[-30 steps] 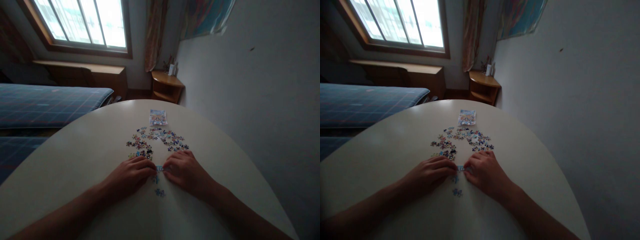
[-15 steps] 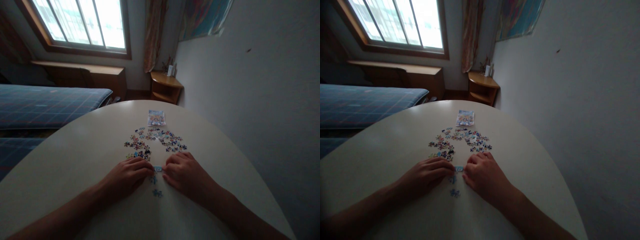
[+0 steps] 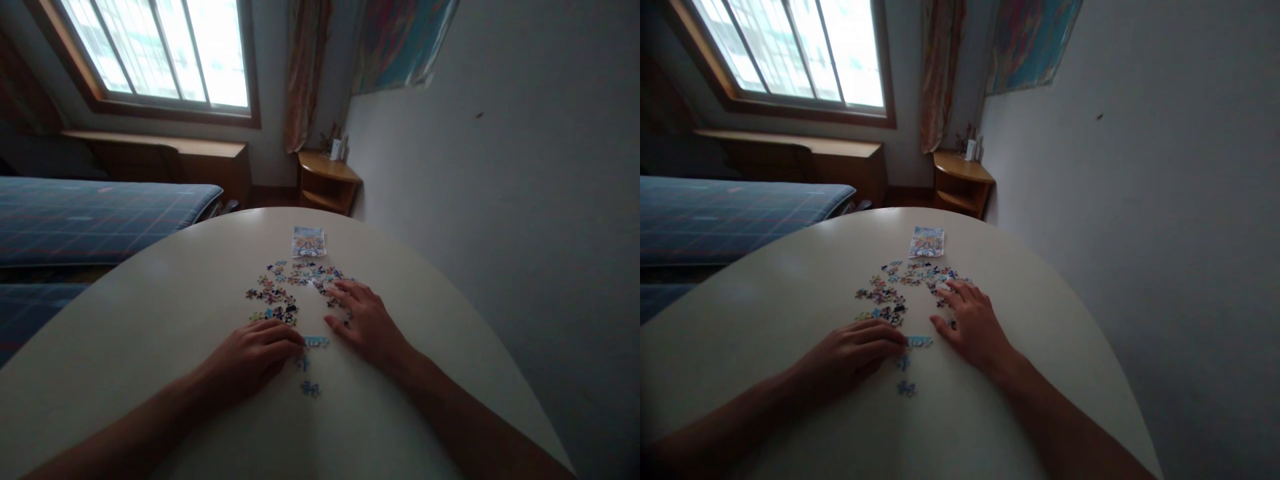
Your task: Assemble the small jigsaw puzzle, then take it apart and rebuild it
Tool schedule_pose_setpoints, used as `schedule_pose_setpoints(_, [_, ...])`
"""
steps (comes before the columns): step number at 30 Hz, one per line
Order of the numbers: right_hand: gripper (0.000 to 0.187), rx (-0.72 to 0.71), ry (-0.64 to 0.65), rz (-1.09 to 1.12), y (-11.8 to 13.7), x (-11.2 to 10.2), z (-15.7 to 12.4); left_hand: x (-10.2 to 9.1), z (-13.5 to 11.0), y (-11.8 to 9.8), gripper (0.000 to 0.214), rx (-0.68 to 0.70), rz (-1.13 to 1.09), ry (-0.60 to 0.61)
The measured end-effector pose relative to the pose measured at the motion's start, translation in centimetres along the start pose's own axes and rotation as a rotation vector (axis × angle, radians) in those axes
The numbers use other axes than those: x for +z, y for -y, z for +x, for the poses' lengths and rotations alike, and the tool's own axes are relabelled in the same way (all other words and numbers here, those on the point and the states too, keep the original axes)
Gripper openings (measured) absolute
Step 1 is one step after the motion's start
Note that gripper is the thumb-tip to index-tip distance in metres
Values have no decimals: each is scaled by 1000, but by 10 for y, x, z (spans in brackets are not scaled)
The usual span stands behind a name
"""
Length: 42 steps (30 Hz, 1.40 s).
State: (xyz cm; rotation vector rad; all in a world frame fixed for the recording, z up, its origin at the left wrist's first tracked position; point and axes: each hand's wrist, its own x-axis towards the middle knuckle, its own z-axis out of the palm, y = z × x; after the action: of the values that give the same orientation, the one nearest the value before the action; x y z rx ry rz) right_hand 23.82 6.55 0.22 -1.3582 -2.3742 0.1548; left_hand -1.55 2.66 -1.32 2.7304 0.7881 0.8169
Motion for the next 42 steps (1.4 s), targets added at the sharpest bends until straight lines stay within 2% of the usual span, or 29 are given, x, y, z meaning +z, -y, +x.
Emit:
schedule_pose_setpoints(6, [51,-48,93,-36,-5,7,1,2,0,-1,21,-4,4,-21])
schedule_pose_setpoints(11, [51,-29,110,-63,2,4,4,2,1,-2,21,-18,19,-21])
schedule_pose_setpoints(19, [52,26,92,-161,19,12,51,3,-2,1,21,-17,24,-9])
schedule_pose_setpoints(22, [51,39,127,-193,24,18,57,4,-2,3,22,-11,7,-12])
schedule_pose_setpoints(25, [49,21,148,-194,26,17,46,3,-1,3,24,0,0,-18])
schedule_pose_setpoints(31, [51,-66,239,-129,18,3,7,2,0,1,24,1,14,-36])
schedule_pose_setpoints(34, [45,-65,197,-78,12,0,-5,2,-1,2,22,-47,76,-64])
schedule_pose_setpoints(38, [35,-69,106,4,7,2,-10,5,-3,5,25,-187,201,-124])
schedule_pose_setpoints(42, [27,-132,62,42,4,4,-11,8,-5,8,30,-303,256,-119])
